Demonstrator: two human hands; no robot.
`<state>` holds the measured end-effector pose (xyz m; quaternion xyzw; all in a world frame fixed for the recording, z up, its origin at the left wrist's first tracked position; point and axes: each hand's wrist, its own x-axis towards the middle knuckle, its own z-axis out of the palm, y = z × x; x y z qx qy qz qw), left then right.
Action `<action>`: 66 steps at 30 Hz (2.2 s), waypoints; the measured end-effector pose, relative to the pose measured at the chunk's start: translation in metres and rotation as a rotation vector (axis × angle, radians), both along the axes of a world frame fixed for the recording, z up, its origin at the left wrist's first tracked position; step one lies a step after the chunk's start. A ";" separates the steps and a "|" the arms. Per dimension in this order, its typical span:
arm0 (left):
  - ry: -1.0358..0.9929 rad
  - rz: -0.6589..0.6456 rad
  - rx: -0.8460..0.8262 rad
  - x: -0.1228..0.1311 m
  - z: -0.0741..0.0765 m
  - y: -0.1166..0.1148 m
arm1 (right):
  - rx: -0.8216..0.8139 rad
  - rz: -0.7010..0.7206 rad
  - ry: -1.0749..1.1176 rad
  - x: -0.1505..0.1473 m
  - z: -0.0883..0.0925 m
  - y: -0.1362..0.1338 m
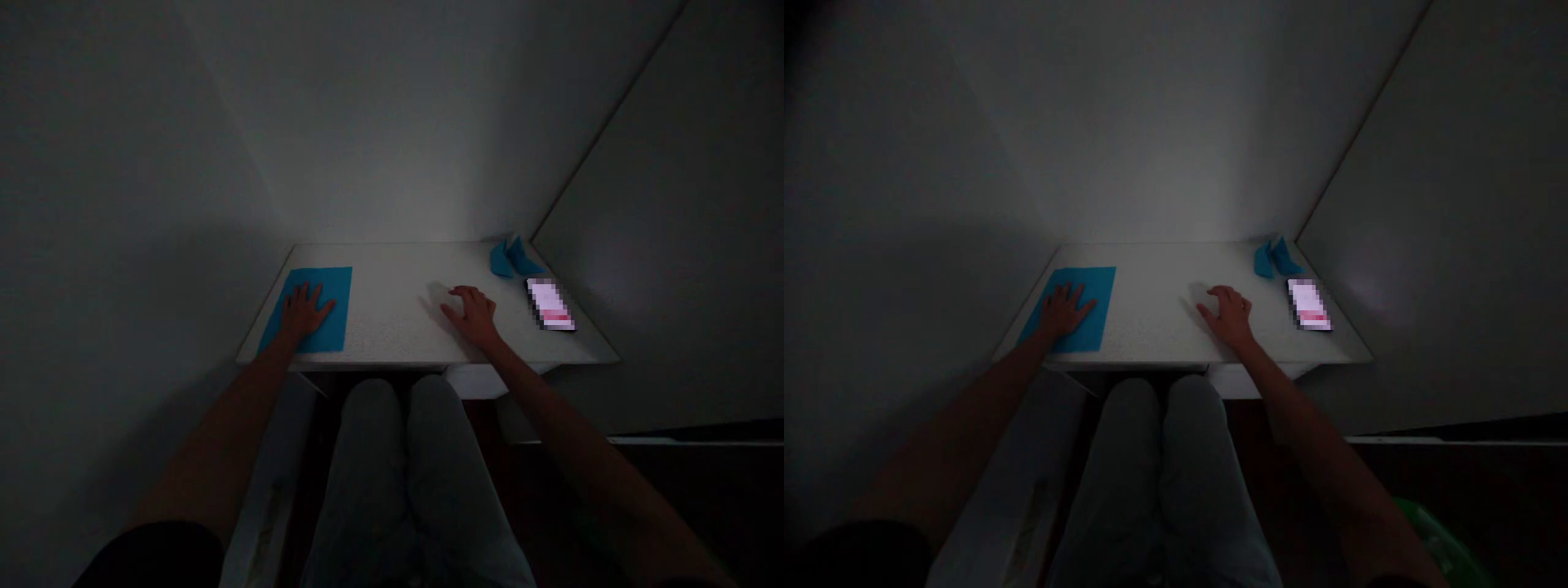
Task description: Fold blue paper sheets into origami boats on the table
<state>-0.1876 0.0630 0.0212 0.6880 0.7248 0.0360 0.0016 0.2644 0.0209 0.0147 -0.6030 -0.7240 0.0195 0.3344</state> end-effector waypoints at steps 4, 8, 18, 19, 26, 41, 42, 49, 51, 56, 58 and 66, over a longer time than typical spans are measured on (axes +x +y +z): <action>-0.019 -0.003 0.002 0.002 0.002 -0.002 | -0.019 -0.205 -0.165 0.058 0.018 0.053; -0.027 0.004 0.008 0.003 0.001 -0.002 | -0.141 -0.403 -0.299 0.105 0.022 0.088; -0.038 -0.004 0.034 0.004 -0.002 -0.003 | -0.165 -0.459 -0.392 0.129 0.010 0.115; -0.037 -0.006 0.038 0.004 -0.002 -0.003 | -0.167 -0.461 -0.369 0.127 0.010 0.117; -0.038 0.007 0.010 0.006 0.002 -0.003 | -0.084 -0.321 -0.254 0.081 0.015 0.119; -0.035 0.003 -0.003 -0.002 -0.009 0.006 | 0.025 -0.130 0.251 0.032 -0.022 0.117; -0.038 0.006 -0.007 -0.002 -0.010 0.007 | 0.027 -0.130 0.257 0.030 -0.025 0.117; -0.121 0.085 -0.084 -0.001 0.010 0.014 | -0.013 -0.082 0.151 0.026 -0.026 0.114; -0.115 0.114 -0.066 -0.002 0.020 0.020 | -0.032 -0.067 0.123 0.025 -0.025 0.114; -0.042 0.148 0.047 -0.008 0.031 0.039 | -0.033 -0.053 0.107 0.025 -0.028 0.116; -0.036 0.155 0.049 -0.010 0.031 0.047 | -0.020 -0.056 0.109 0.024 -0.029 0.116; -0.025 0.138 -0.138 -0.020 0.027 0.068 | 0.012 -0.062 0.128 0.024 -0.032 0.114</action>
